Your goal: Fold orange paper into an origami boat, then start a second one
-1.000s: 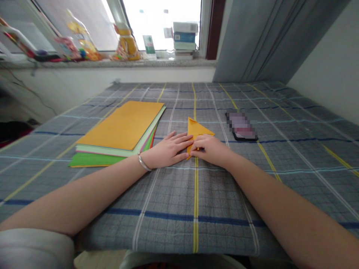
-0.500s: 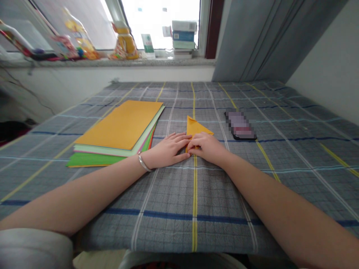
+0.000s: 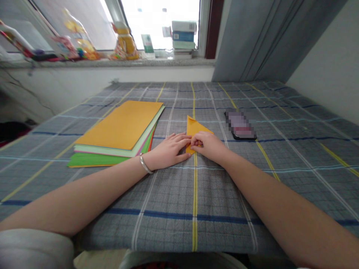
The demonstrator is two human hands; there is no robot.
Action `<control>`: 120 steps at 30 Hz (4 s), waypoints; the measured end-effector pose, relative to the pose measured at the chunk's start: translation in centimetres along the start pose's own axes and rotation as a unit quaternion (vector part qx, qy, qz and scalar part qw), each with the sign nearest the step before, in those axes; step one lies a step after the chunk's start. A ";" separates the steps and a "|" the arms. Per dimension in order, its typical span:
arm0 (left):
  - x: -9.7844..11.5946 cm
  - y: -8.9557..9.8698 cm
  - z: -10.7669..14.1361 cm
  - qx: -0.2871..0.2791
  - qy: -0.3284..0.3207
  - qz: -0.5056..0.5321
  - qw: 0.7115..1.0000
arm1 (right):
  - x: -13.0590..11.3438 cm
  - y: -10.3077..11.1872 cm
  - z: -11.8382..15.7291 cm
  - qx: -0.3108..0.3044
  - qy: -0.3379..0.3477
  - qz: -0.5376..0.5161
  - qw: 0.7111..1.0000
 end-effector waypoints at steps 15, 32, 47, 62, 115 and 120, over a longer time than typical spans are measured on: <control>0.2 0.7 0.3 0.044 -0.097 0.122 0.987 | -2.0 0.8 1.6 -0.070 0.158 0.119 0.978; 0.5 0.9 0.9 0.029 -0.178 0.072 0.981 | -1.1 -0.2 1.2 -0.039 0.033 0.123 0.991; 0.3 1.2 0.6 -0.029 -0.203 0.103 0.973 | 1.9 -0.5 1.4 -0.013 -0.061 0.120 0.991; -0.2 1.2 0.5 -0.039 -0.218 0.147 0.964 | 3.0 0.0 1.3 -0.004 -0.095 0.107 0.990; -1.4 -0.5 0.1 0.050 0.116 -0.031 0.991 | 4.3 -0.1 1.2 0.030 -0.225 0.126 0.966; -1.7 -0.7 -0.8 0.027 0.115 0.006 0.993 | 4.5 0.0 0.6 0.046 -0.227 0.072 0.970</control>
Point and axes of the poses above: each hand's wrist, its own z-axis away from the middle knuckle, its own y-axis out of the back of the hand, x = y × z, the point moved 6 cm from there along -z, towards the middle knuckle, and after that the axes turned 7 degrees about y, right-handed, at the moved point
